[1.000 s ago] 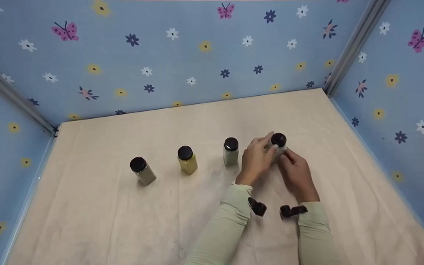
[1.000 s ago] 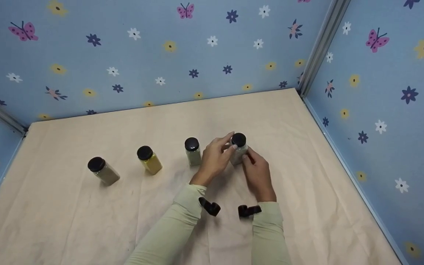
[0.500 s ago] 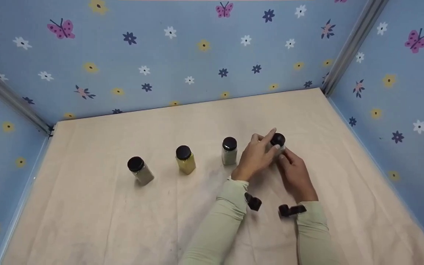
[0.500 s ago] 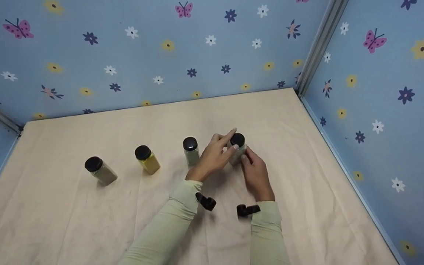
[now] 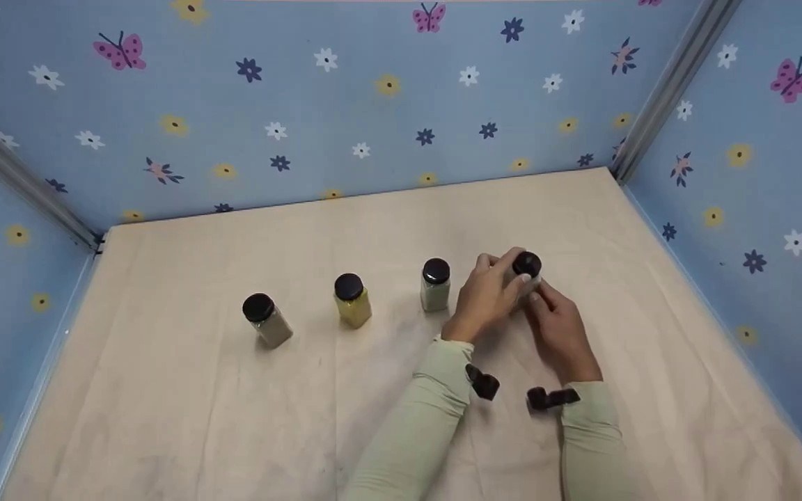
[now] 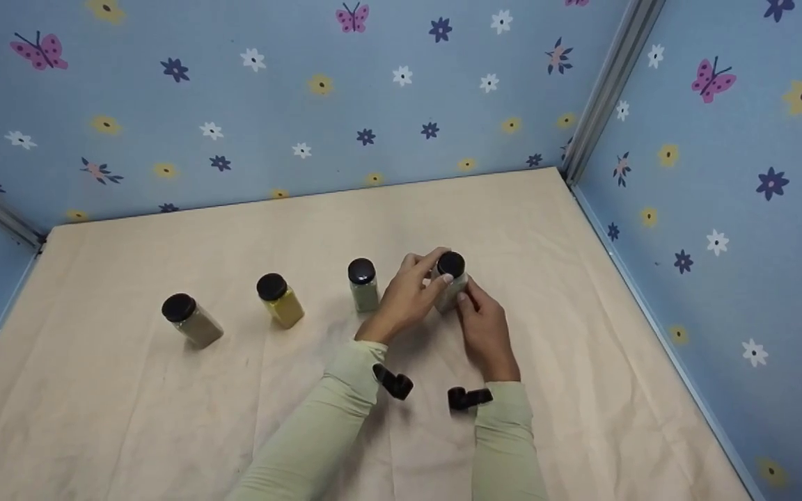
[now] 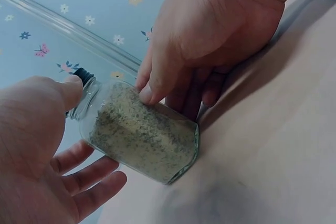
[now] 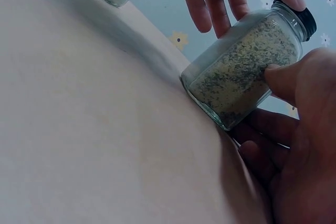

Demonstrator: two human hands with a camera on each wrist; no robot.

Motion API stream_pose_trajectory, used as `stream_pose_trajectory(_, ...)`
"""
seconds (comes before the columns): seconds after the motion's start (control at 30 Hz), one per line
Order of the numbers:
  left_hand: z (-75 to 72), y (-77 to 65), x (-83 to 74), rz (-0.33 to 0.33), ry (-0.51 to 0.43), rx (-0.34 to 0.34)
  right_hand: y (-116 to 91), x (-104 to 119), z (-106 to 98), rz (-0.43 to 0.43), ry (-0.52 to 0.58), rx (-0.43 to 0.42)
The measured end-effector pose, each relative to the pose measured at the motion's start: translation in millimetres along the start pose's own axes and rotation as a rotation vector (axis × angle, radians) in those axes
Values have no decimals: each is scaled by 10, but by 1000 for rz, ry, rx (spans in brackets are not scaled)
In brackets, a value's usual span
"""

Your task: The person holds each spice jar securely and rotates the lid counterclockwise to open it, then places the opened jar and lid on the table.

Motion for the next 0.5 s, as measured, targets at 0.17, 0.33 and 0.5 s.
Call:
stream_pose_trajectory(0.17,20,-8,-1,-28,-15,-12,-2,-13,-10,9,-13,-4)
stream_pose_trajectory(0.33,29,-26,11,-63,-50,-28,-3,-8,-5,22,-32,-3)
stream_pose_trajectory(0.5,24,-43,6,-69,-47,-54,-13,-6,9,15,-25,-10)
Point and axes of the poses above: each hand's wrist, its own y-axis towards the middle knuckle, its own z-axis out of the palm, x = y × z, the point moved 5 cm from there along y, towards the middle knuckle, and after that the axes turned 3 degrees about -y, right-handed, at the moved point
